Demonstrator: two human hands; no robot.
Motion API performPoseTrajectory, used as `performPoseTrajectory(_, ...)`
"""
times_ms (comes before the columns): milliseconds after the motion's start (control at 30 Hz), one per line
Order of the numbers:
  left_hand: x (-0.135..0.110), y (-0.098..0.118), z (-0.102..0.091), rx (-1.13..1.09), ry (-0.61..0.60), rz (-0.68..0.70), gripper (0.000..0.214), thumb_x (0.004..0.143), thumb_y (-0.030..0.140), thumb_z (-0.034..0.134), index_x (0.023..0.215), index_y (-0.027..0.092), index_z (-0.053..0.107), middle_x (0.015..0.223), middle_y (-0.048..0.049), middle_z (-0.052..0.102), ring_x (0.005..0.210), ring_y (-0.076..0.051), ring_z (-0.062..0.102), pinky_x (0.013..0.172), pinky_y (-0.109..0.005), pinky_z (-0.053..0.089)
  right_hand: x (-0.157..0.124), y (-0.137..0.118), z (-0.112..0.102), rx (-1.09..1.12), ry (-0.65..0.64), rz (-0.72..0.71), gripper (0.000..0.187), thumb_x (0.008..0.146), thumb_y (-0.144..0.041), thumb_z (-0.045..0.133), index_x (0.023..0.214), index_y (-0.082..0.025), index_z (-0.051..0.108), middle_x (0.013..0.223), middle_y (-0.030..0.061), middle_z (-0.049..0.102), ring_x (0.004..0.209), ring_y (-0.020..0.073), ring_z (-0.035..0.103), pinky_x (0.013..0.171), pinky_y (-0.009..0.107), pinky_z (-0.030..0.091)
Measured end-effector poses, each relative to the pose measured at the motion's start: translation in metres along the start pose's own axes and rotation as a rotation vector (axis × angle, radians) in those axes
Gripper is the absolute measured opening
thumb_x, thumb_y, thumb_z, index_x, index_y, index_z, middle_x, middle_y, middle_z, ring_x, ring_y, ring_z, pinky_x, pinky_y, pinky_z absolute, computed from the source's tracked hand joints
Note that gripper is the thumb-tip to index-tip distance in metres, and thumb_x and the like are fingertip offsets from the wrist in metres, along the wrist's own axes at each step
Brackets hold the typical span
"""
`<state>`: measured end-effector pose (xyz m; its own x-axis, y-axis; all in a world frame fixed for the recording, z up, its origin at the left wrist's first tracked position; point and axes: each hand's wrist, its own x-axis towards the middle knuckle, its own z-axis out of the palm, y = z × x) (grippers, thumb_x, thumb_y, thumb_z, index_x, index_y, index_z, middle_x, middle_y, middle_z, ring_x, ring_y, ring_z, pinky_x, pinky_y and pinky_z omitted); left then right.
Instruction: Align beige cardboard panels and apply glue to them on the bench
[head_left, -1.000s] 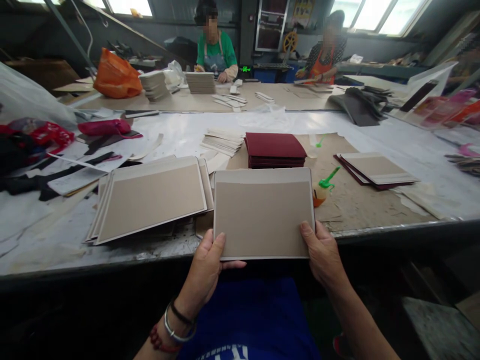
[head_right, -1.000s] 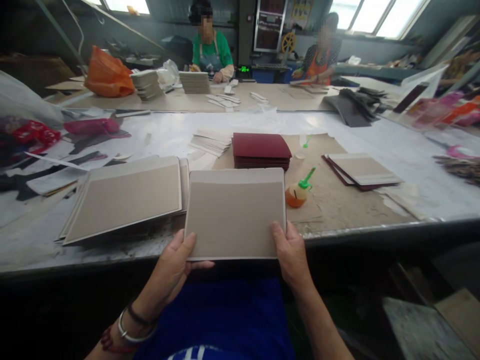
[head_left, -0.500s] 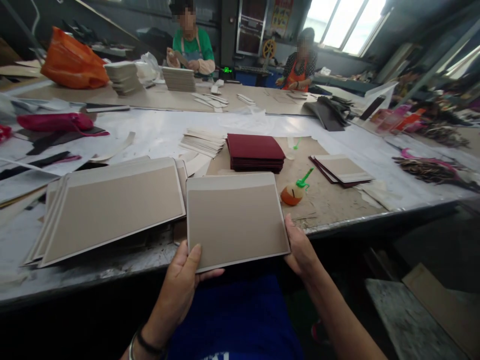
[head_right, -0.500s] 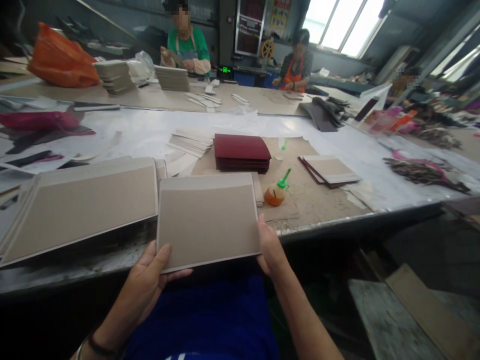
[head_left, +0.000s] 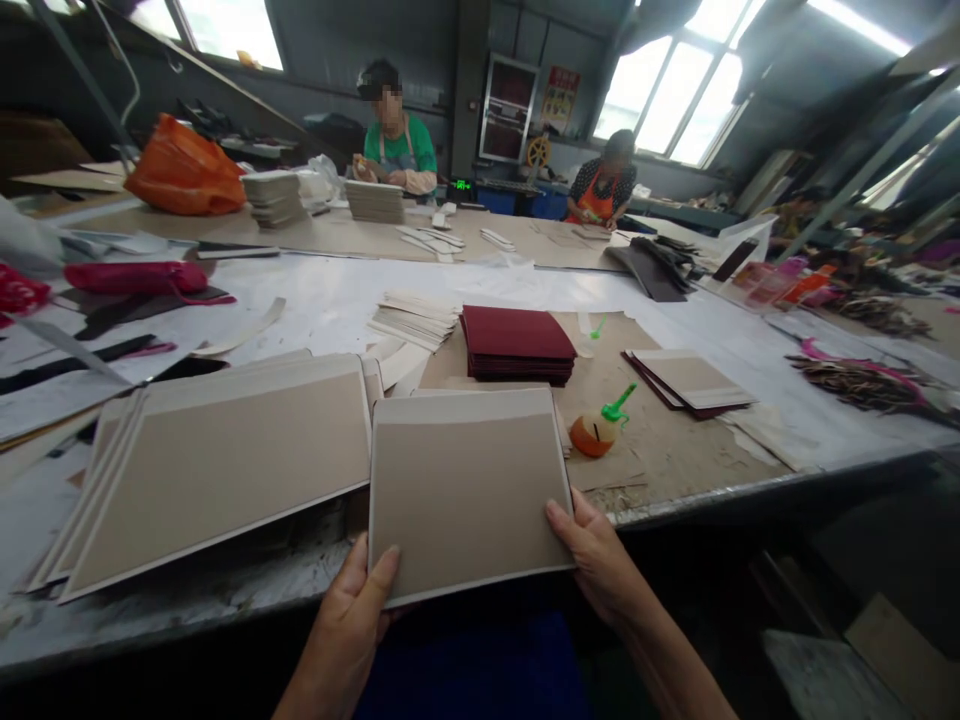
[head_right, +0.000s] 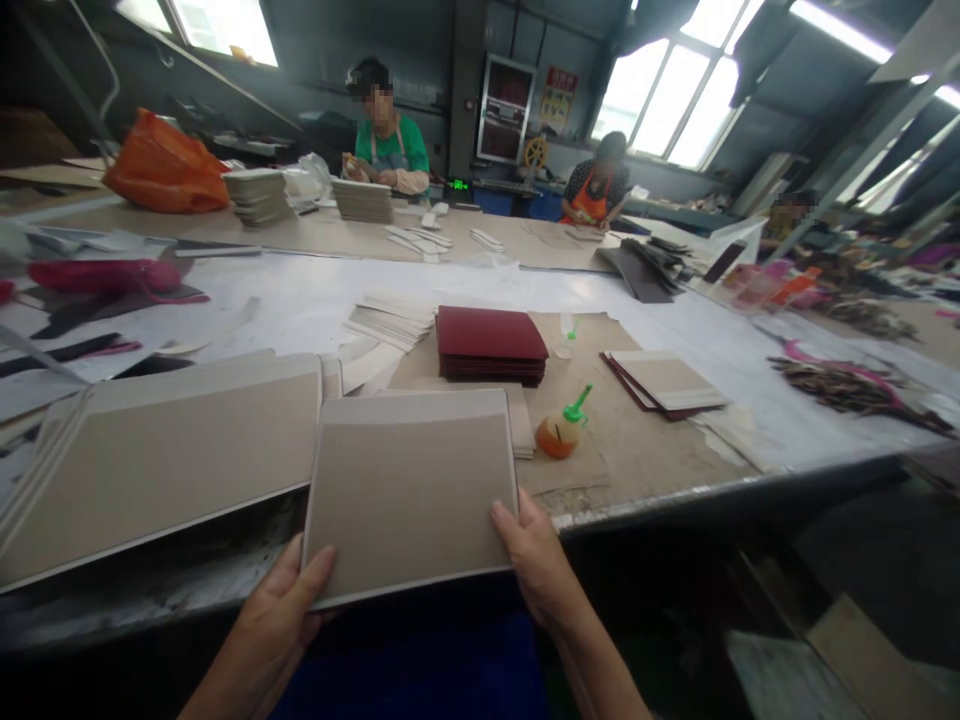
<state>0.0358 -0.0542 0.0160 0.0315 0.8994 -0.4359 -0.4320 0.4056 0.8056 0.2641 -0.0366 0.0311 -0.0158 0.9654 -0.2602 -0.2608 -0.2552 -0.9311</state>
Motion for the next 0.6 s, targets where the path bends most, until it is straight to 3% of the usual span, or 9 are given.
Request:
performPoseTrajectory(267, 0.006, -0.001, -0.008, -0.077, 0.124, 0.023, 0.070, 0.065, 0.044, 0.070, 0.125, 0.022, 0.042, 0.111, -0.0082, 0.063, 0.101, -0.027, 0.058, 0.076, -0.035, 0.052, 0.017, 0.006, 0.011, -0.025, 0.024, 0.006, 0.050, 0.075, -0.043, 0.062, 0.117, -0.020, 0.050, 0.107, 0.0092, 0.064, 0.095, 0.0249, 0.060, 0.080, 0.039, 0.048)
performPoseTrajectory(433, 0.005, 0.007, -0.019, -0.139, 0.155, 0.074, 0.062, 0.065, 0.045, 0.069, 0.117, 0.021, 0.047, 0.110, -0.0099, 0.063, 0.099, -0.029, 0.059, 0.072, -0.036, 0.052, 0.032, 0.008, 0.023, -0.051, 0.030, 0.061, 0.061, 0.067, -0.047, 0.067, 0.120, -0.022, 0.049, 0.106, 0.0091, 0.065, 0.094, 0.0276, 0.061, 0.079, 0.041, 0.049)
performPoseTrajectory(600, 0.006, 0.018, -0.034, -0.181, 0.215, 0.123, 0.060, 0.064, 0.048, 0.069, 0.113, 0.020, 0.049, 0.107, -0.0098, 0.064, 0.097, -0.029, 0.059, 0.070, -0.036, 0.052, 0.049, 0.005, 0.046, -0.192, -0.054, 0.016, 0.052, 0.070, -0.048, 0.063, 0.116, -0.026, 0.053, 0.111, 0.0066, 0.063, 0.097, 0.0279, 0.059, 0.077, 0.039, 0.050)
